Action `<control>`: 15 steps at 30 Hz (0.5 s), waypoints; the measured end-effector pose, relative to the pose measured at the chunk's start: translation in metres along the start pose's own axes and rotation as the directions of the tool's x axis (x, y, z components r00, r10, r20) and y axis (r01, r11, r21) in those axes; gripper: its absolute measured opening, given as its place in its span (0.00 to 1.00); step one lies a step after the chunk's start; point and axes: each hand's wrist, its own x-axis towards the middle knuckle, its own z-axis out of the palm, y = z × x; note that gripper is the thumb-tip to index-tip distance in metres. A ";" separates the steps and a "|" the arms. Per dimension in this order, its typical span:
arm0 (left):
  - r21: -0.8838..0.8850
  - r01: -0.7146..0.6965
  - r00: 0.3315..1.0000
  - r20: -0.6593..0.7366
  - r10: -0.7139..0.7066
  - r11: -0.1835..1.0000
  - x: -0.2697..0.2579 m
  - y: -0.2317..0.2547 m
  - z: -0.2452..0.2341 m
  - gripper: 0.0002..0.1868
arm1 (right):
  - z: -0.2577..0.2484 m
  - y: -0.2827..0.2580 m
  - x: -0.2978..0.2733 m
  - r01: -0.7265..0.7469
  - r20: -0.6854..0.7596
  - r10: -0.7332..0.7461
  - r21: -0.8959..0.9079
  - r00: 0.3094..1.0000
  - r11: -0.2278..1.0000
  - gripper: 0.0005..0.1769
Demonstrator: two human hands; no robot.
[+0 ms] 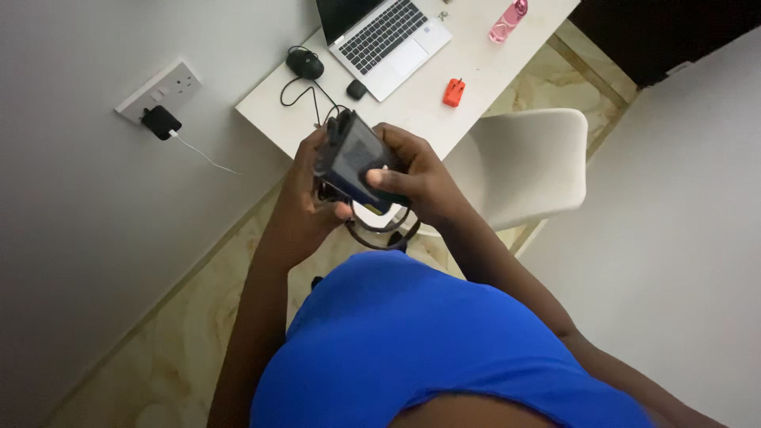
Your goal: The person organizes electronic accessories on a white desk. They plug a white charger into a wall socket, then pick up a black computer mouse and wrap its cable around the body. Finally, they pick up a black power adapter, wrap its cable, and plug it into the wall socket.
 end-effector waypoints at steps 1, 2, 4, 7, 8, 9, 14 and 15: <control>0.049 0.063 0.996 -0.068 -0.060 0.997 0.003 0.005 0.003 0.62 | 0.002 -0.001 0.004 -0.011 -0.026 0.009 -0.075 1.000 0.997 0.24; 0.089 0.136 0.983 -0.136 -0.123 0.987 0.004 0.007 0.007 0.58 | 0.004 -0.002 0.006 0.004 -0.004 -0.004 -0.101 1.000 0.995 0.23; 0.156 0.205 0.960 -0.223 -0.168 0.966 0.009 0.007 0.010 0.48 | 0.004 -0.003 0.009 0.032 0.043 -0.026 -0.150 0.999 0.988 0.20; 0.163 0.193 0.947 -0.290 -0.139 0.968 0.018 -0.005 0.010 0.34 | 0.004 0.003 0.023 0.023 0.088 -0.012 -0.123 0.996 0.992 0.18; 0.107 0.186 0.934 -0.328 -0.142 0.977 0.020 -0.009 0.010 0.32 | 0.005 0.004 0.027 0.089 0.099 -0.080 -0.084 0.992 0.992 0.24; 0.052 0.176 0.919 -0.366 -0.145 0.983 0.020 -0.011 0.009 0.30 | 0.006 0.007 0.032 0.153 0.108 -0.148 -0.044 0.983 0.987 0.30; -0.568 -0.158 0.917 -0.388 -0.094 0.808 0.007 -0.007 0.001 0.31 | -0.006 0.010 0.050 0.147 0.215 -0.153 0.045 0.965 0.988 0.40; -0.703 -0.175 0.925 -0.357 -0.129 0.690 0.005 -0.005 0.000 0.32 | -0.010 0.011 0.050 0.108 0.232 -0.118 0.058 0.965 0.992 0.40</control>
